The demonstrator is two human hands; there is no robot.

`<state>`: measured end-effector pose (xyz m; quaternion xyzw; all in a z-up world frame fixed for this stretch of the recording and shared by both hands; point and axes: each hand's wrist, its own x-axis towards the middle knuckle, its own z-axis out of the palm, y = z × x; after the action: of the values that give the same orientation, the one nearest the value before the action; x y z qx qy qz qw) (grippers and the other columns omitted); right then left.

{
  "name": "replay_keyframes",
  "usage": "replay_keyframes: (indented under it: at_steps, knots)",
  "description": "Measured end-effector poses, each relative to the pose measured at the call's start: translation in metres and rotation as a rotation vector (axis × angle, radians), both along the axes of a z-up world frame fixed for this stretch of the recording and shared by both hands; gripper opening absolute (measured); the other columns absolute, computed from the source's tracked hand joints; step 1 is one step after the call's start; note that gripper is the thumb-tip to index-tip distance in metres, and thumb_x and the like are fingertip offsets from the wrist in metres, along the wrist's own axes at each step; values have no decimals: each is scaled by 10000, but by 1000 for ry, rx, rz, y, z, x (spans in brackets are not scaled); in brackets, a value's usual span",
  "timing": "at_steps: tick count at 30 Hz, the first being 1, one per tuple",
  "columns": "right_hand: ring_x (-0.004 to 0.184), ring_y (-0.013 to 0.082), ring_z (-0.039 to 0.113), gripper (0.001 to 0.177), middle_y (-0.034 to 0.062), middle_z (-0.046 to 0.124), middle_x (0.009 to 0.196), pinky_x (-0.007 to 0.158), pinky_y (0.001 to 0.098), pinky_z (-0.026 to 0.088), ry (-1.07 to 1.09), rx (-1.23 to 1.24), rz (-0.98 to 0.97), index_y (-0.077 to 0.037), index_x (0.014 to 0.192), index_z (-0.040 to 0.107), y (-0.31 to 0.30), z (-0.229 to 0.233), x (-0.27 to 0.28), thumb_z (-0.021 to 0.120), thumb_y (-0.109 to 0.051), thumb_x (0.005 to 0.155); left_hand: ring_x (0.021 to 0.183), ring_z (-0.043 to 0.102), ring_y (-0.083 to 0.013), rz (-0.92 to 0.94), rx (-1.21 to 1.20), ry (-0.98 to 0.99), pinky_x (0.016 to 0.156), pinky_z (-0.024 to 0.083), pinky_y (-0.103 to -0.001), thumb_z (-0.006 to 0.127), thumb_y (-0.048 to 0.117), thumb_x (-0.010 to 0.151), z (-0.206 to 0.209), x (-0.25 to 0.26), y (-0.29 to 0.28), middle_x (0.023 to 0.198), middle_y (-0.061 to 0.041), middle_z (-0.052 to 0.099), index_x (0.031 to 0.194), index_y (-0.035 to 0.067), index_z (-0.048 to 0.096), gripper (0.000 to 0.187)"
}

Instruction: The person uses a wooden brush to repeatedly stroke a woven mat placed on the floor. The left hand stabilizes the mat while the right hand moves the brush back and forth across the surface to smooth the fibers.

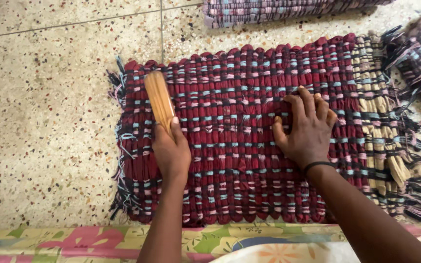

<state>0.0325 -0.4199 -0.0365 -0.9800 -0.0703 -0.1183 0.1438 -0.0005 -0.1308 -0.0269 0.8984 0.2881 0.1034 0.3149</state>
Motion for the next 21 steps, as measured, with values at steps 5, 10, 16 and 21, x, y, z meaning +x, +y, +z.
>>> replay_keyframes:
  at_steps: [5, 10, 16, 21]
  knots:
    - [1409, 396, 394, 553, 124, 483, 1548, 1140, 547, 286, -37, 34, -7, -133, 1373, 588, 2, 3, 1, 661, -401, 894, 704, 751, -409, 227, -66, 285, 624, 584, -529, 478, 421, 1048, 23, 13, 11, 834, -189, 716, 1142, 31, 547, 407]
    - [1410, 398, 392, 561, 134, 483, 1543, 1133, 546, 289, -43, 18, 5, -130, 1376, 589, 1, 3, -1, 675, -404, 894, 785, 702, -447, 43, 130, 158, 656, 548, -559, 594, 356, 991, 26, 8, 31, 907, -239, 729, 1084, 35, 650, 339]
    - [1410, 390, 398, 563, 126, 489, 1542, 1136, 542, 286, -31, 42, 9, -139, 1384, 588, 2, 4, 0, 676, -397, 892, 710, 750, -367, 7, 15, 32, 627, 565, -490, 580, 345, 1022, 31, -2, 34, 852, -210, 744, 1037, 16, 667, 340]
    - [1406, 390, 379, 595, 155, 478, 1525, 1127, 534, 280, 3, -37, -4, -122, 1386, 571, -2, -2, 3, 673, -414, 877, 706, 775, -367, 156, -97, 183, 626, 598, -494, 513, 382, 1033, 20, -1, 34, 856, -189, 744, 1140, 45, 611, 367]
